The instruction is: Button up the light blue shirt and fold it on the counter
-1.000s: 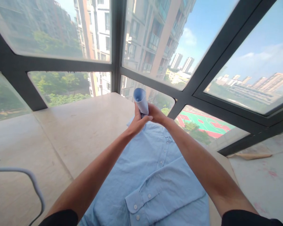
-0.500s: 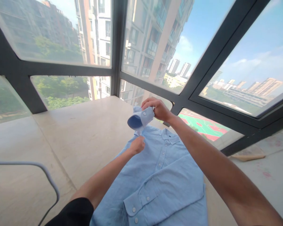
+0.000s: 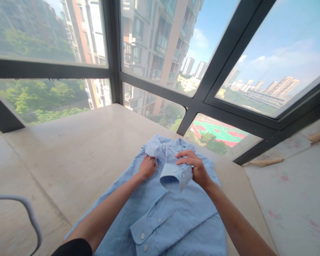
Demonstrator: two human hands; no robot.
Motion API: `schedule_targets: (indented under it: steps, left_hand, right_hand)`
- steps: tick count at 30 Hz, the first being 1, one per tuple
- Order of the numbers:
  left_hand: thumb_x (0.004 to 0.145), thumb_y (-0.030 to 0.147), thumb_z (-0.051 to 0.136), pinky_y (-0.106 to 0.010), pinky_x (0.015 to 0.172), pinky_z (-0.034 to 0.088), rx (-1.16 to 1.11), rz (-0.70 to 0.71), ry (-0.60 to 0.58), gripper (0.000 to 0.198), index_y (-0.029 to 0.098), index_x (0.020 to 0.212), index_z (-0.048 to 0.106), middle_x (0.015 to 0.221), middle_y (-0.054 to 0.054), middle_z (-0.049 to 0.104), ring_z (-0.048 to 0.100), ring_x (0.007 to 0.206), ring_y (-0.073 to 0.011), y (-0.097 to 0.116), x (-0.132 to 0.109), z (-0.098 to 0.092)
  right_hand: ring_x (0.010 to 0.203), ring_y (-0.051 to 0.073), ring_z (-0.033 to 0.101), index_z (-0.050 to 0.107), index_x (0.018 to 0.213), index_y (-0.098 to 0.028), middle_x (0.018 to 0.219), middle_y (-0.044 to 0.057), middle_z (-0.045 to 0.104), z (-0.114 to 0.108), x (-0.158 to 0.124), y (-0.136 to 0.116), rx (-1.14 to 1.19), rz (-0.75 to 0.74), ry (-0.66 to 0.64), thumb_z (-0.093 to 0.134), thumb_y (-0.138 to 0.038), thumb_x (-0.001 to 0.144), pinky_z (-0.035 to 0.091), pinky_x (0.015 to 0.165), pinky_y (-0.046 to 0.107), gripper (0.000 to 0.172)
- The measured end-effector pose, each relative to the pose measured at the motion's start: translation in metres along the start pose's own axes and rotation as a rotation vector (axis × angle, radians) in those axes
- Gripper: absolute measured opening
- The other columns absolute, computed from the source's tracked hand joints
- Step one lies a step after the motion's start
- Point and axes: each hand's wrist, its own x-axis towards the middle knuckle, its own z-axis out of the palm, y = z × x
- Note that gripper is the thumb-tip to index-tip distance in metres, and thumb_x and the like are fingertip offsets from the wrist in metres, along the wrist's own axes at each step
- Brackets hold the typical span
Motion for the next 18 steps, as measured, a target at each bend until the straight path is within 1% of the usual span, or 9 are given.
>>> schedule_targets:
  steps: [2, 4, 7, 9, 10, 12, 14, 16, 18]
  left_hand:
    - [0.076, 0.014, 0.062, -0.04, 0.115, 0.034, -0.114, -0.058, 0.01, 0.032, 0.019, 0.107, 0.066, 0.124, -0.011, 0.066, 0.05, 0.129, -0.0296, -0.005, 0.002, -0.001]
    - [0.073, 0.011, 0.058, -0.038, 0.11, 0.041, -0.229, -0.142, 0.031, 0.033, 0.019, 0.104, 0.066, 0.12, -0.009, 0.068, 0.054, 0.124, -0.0271, -0.01, 0.009, -0.006]
    - [0.074, 0.011, 0.053, -0.036, 0.093, 0.053, -0.384, -0.301, 0.07, 0.023, 0.018, 0.091, 0.067, 0.102, -0.007, 0.073, 0.066, 0.104, -0.0244, -0.016, 0.018, -0.018]
    - [0.076, 0.014, 0.052, -0.035, 0.078, 0.058, -0.458, -0.412, 0.084, 0.014, 0.017, 0.083, 0.064, 0.086, -0.007, 0.072, 0.07, 0.085, -0.0226, -0.021, 0.021, -0.027]
    - [0.077, 0.016, 0.052, -0.035, 0.072, 0.059, -0.484, -0.462, 0.089, 0.011, 0.016, 0.082, 0.062, 0.08, -0.007, 0.071, 0.07, 0.078, -0.0218, -0.022, 0.021, -0.032]
    - [0.082, 0.021, 0.051, -0.034, 0.063, 0.059, -0.51, -0.545, 0.107, 0.011, 0.015, 0.084, 0.06, 0.076, -0.009, 0.068, 0.069, 0.068, -0.021, -0.025, 0.019, -0.041]
    - [0.087, 0.027, 0.047, -0.036, 0.062, 0.059, -0.495, -0.599, 0.151, 0.02, 0.013, 0.095, 0.058, 0.084, -0.012, 0.069, 0.069, 0.069, -0.0214, -0.027, 0.016, -0.049]
    - [0.089, 0.031, 0.046, -0.037, 0.071, 0.058, -0.433, -0.617, 0.215, 0.03, 0.012, 0.11, 0.054, 0.102, -0.016, 0.067, 0.07, 0.082, -0.0226, -0.028, 0.015, -0.055]
    - [0.086, 0.028, 0.05, -0.038, 0.088, 0.054, -0.345, -0.585, 0.263, 0.037, 0.013, 0.121, 0.05, 0.12, -0.018, 0.062, 0.066, 0.1, -0.0236, -0.027, 0.014, -0.06]
  right_hand:
    - [0.098, 0.022, 0.063, 0.073, 0.088, -0.025, 0.101, 0.007, 0.074, 0.002, -0.016, -0.002, 0.035, -0.051, -0.134, 0.06, -0.023, 0.093, 0.05, 0.087, 0.04, 0.014]
    - [0.102, 0.022, 0.063, 0.072, 0.092, -0.025, 0.106, 0.007, 0.074, 0.005, -0.032, -0.006, 0.017, -0.1, -0.295, 0.058, -0.016, 0.092, 0.049, 0.089, 0.04, 0.017]
    - [0.111, 0.023, 0.062, 0.072, 0.096, -0.024, 0.115, 0.007, 0.072, 0.011, -0.054, -0.01, -0.078, -0.121, -0.492, 0.05, -0.003, 0.088, 0.048, 0.093, 0.041, 0.03]
    - [0.113, 0.024, 0.061, 0.072, 0.096, -0.023, 0.117, 0.007, 0.071, 0.016, -0.065, -0.006, -0.091, -0.103, -0.563, 0.048, 0.003, 0.082, 0.048, 0.094, 0.041, 0.038]
    - [0.113, 0.023, 0.062, 0.072, 0.097, -0.023, 0.117, 0.007, 0.071, 0.018, -0.068, -0.003, -0.068, -0.078, -0.572, 0.047, 0.004, 0.08, 0.048, 0.095, 0.041, 0.04]
    - [0.112, 0.022, 0.063, 0.072, 0.099, -0.023, 0.115, 0.006, 0.072, 0.023, -0.07, 0.005, 0.021, 0.024, -0.52, 0.046, 0.003, 0.078, 0.049, 0.096, 0.041, 0.043]
    - [0.11, 0.021, 0.064, 0.071, 0.103, -0.024, 0.114, 0.006, 0.072, 0.029, -0.066, 0.016, 0.123, 0.186, -0.422, 0.047, -0.001, 0.08, 0.049, 0.098, 0.041, 0.041]
    - [0.11, 0.021, 0.064, 0.071, 0.106, -0.024, 0.114, 0.006, 0.072, 0.037, -0.056, 0.029, 0.211, 0.368, -0.331, 0.05, -0.008, 0.081, 0.049, 0.097, 0.041, 0.036]
    - [0.11, 0.023, 0.064, 0.069, 0.109, -0.022, 0.117, 0.008, 0.07, 0.048, -0.041, 0.044, 0.294, 0.548, -0.257, 0.056, -0.013, 0.077, 0.052, 0.093, 0.041, 0.036]
